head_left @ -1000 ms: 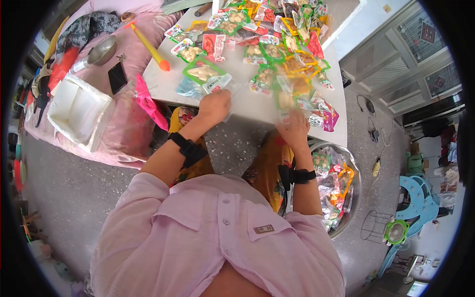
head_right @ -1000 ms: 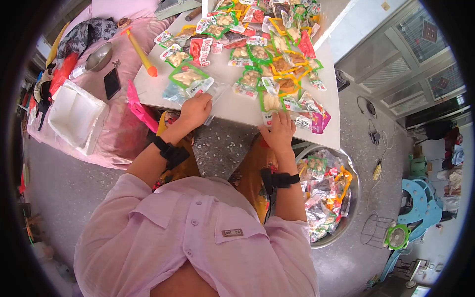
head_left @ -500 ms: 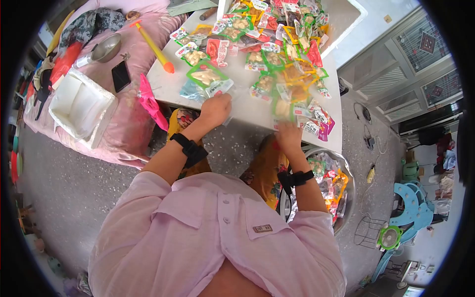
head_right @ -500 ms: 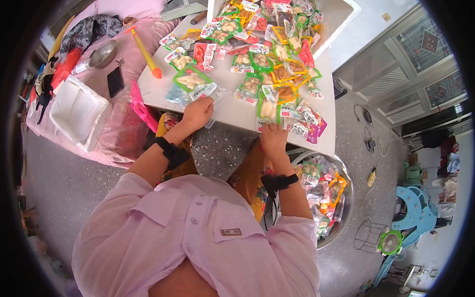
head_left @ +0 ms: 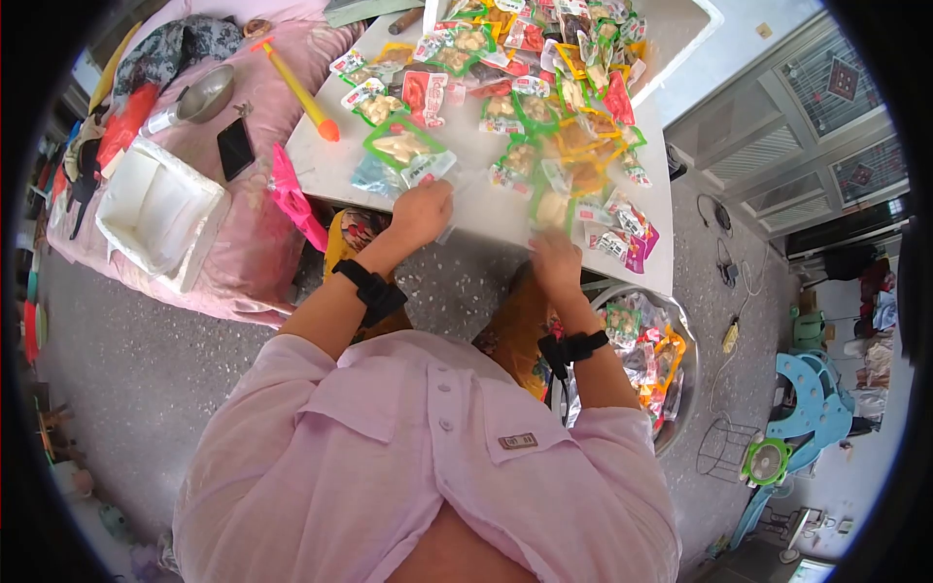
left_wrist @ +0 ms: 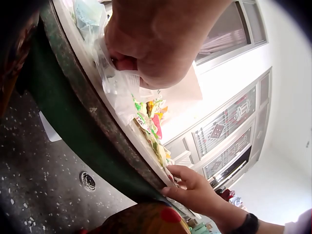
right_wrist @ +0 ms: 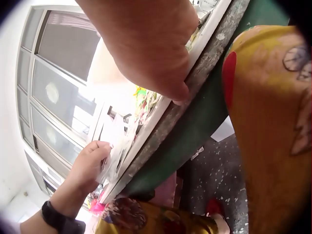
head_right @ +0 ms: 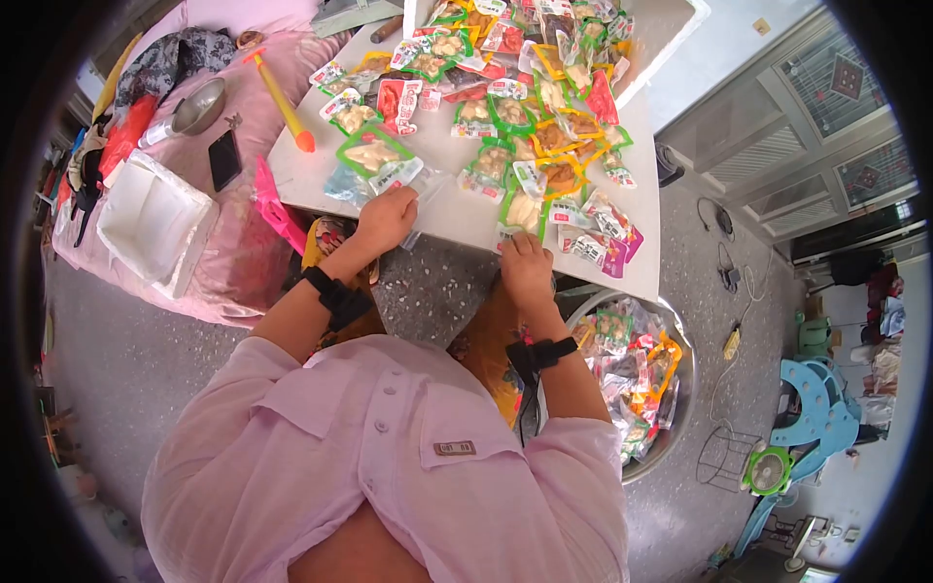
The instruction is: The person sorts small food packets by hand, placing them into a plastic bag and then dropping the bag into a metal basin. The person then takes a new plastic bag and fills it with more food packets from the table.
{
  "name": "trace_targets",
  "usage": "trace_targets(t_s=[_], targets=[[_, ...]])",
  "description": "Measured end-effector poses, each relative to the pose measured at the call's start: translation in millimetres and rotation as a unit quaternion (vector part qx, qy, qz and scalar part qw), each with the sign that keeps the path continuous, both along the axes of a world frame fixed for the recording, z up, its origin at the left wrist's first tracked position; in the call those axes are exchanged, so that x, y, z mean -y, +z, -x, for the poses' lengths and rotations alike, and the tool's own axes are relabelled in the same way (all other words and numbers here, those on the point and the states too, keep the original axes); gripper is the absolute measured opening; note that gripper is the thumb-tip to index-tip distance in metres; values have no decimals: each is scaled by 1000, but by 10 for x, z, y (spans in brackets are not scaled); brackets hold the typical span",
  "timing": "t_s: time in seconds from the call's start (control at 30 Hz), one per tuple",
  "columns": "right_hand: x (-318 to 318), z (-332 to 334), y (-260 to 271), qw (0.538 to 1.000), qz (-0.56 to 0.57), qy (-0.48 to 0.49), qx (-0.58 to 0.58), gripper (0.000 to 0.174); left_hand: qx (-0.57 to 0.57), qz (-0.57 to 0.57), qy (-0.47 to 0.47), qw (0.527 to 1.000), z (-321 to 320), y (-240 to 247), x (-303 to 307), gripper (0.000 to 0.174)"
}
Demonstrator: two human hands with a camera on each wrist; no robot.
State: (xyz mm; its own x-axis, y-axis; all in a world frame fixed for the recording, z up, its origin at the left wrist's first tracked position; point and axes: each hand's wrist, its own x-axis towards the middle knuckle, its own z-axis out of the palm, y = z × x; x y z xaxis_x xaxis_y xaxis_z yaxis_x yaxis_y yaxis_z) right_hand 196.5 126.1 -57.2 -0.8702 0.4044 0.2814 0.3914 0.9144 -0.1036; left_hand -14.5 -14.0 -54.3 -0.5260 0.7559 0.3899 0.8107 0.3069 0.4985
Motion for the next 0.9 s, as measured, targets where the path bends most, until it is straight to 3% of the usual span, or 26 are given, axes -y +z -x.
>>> trace_targets(t_s=[0.2,0.3,0.4,0.5,0.6,0.7,0.77,0.83,0.9], targets=[[-8,-68,-87,999,-20,20,-40,19,6,0,5,1000,-10,29,-3,9],[43,-77,-107,991,12,64,-114,16,14,5,6,1000,-10,42,-4,9],[216,-59,-46,983,76,36,-164,14,16,-1,-3,1000,-3,35,0,9],[285,-56,21,990,4,19,-137,14,7,6,-2,1000,2,16,-4,9],[356,-119,66,993,-16,-57,-102,21,4,5,-6,1000,7,7,-5,9],[295,-195,-123,969,0,-173,-177,29,1,1,-12,1000,8,29,-2,10],[271,-235,-207,888,220,-234,-330,24,5,16,-8,1000,2,42,-2,10],[263,-278,-282,727,445,-248,-462,21,8,24,-8,1000,-10,70,8,10],[312,-299,-150,566,641,-275,-440,20,10,22,-12,1000,-21,103,8,10]])
